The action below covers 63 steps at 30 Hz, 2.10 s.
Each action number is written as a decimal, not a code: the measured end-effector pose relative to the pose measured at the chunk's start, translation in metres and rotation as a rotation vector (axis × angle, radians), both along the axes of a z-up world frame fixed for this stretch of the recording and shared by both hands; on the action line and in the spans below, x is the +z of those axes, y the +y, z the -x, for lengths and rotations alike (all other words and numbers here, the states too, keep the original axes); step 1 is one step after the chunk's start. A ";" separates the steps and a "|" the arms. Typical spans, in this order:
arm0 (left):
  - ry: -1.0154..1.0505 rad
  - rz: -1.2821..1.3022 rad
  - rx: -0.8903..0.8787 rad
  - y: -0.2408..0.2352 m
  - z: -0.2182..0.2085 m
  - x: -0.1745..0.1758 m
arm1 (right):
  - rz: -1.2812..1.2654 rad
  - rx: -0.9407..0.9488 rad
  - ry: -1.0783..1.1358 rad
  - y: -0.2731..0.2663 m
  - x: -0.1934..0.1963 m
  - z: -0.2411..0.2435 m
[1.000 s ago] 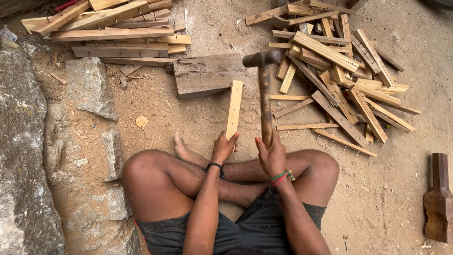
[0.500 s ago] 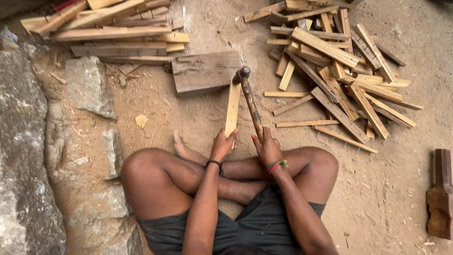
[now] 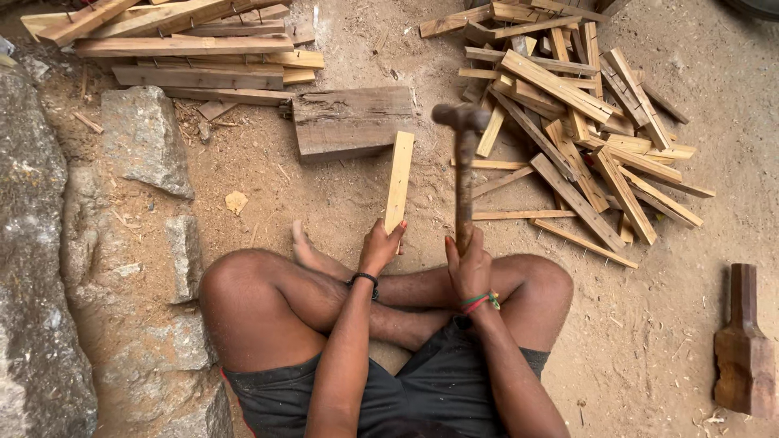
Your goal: The person sits on the ground and repeatedly splits small wooden planks using a hammer and a wooden block. They pick up a plank, position it on the block, strike it with the hammer to split it, and then place the resulting pieces into a pile.
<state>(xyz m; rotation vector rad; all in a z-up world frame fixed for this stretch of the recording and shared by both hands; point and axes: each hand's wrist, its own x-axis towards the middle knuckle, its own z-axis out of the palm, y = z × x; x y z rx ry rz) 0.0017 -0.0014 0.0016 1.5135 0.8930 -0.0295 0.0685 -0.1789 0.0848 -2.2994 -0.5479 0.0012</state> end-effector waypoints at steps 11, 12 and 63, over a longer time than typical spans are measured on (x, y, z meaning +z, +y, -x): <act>-0.024 -0.012 -0.020 0.003 0.001 -0.013 | -0.073 0.076 -0.006 0.015 0.066 0.000; -0.020 0.010 -0.017 -0.002 0.004 -0.015 | -0.097 0.036 0.002 0.011 0.070 0.004; 0.043 -0.099 -0.145 0.034 -0.073 -0.008 | -0.216 -0.091 0.144 -0.022 0.065 -0.023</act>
